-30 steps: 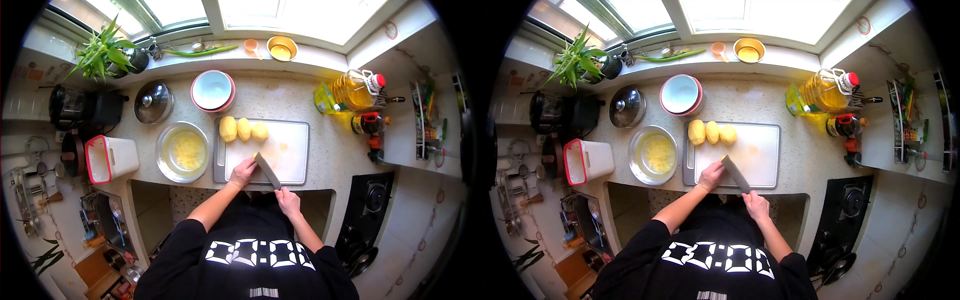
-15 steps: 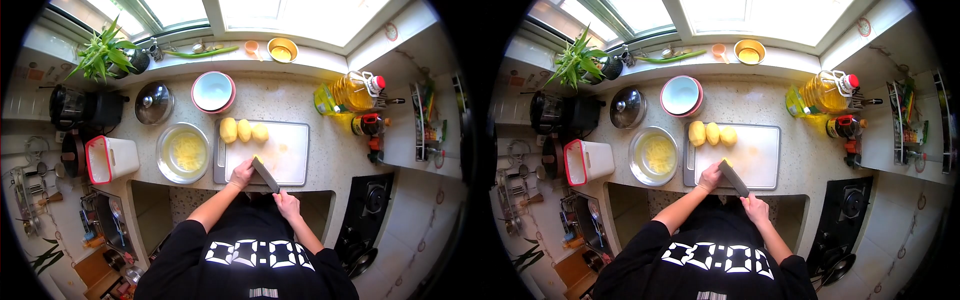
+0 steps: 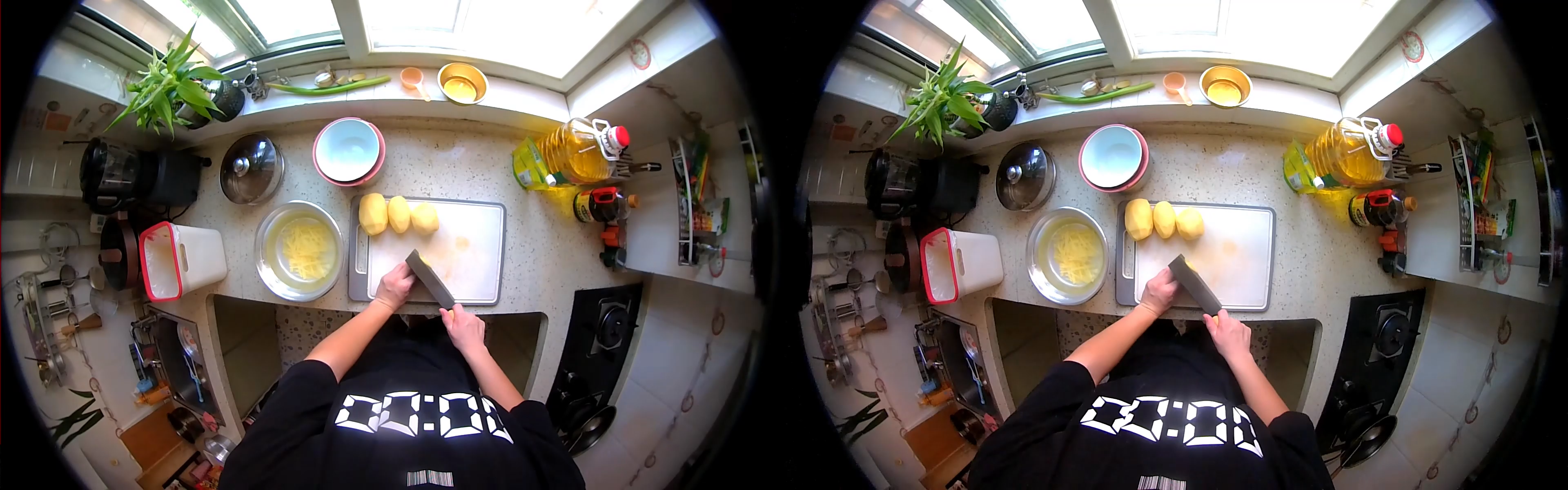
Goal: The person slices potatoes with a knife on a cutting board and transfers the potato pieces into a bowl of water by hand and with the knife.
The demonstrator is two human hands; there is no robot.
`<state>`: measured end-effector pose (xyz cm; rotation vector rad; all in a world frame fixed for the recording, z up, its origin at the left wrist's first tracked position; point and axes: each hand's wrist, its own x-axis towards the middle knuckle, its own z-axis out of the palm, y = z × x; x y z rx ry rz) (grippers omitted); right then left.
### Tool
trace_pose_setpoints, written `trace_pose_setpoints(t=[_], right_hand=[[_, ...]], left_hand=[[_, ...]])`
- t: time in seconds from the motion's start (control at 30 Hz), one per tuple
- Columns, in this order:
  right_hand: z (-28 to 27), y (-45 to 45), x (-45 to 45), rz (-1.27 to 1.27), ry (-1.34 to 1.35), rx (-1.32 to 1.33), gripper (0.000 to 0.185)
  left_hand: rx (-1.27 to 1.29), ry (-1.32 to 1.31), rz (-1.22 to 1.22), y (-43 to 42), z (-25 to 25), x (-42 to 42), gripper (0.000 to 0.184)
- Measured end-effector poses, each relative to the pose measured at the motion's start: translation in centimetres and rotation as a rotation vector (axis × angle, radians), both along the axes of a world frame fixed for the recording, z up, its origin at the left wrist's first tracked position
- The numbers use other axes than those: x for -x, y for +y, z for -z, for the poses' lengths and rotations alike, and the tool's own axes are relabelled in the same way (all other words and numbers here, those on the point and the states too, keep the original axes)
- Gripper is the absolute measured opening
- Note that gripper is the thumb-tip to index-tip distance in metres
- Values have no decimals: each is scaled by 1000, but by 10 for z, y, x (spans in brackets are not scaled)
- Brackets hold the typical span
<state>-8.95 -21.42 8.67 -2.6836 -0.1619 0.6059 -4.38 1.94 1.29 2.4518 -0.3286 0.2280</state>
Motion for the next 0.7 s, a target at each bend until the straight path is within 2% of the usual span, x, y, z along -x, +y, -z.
trace_pose_setpoints(t=[0.1, 0.27, 0.4, 0.7], right_hand=[[1, 3, -5, 19, 1, -15, 49], [17, -9, -3, 149, 17, -97, 46], [7, -18, 1, 111, 14, -104, 46], [-9, -15, 11, 32, 49, -61, 47]], left_hand=[[-36, 42, 26, 2, -1, 0, 29], [41, -77, -33, -3, -6, -2, 28], [87, -79, -48, -5, -3, -2, 26], [31, -36, -50, -4, 3, 0, 37]])
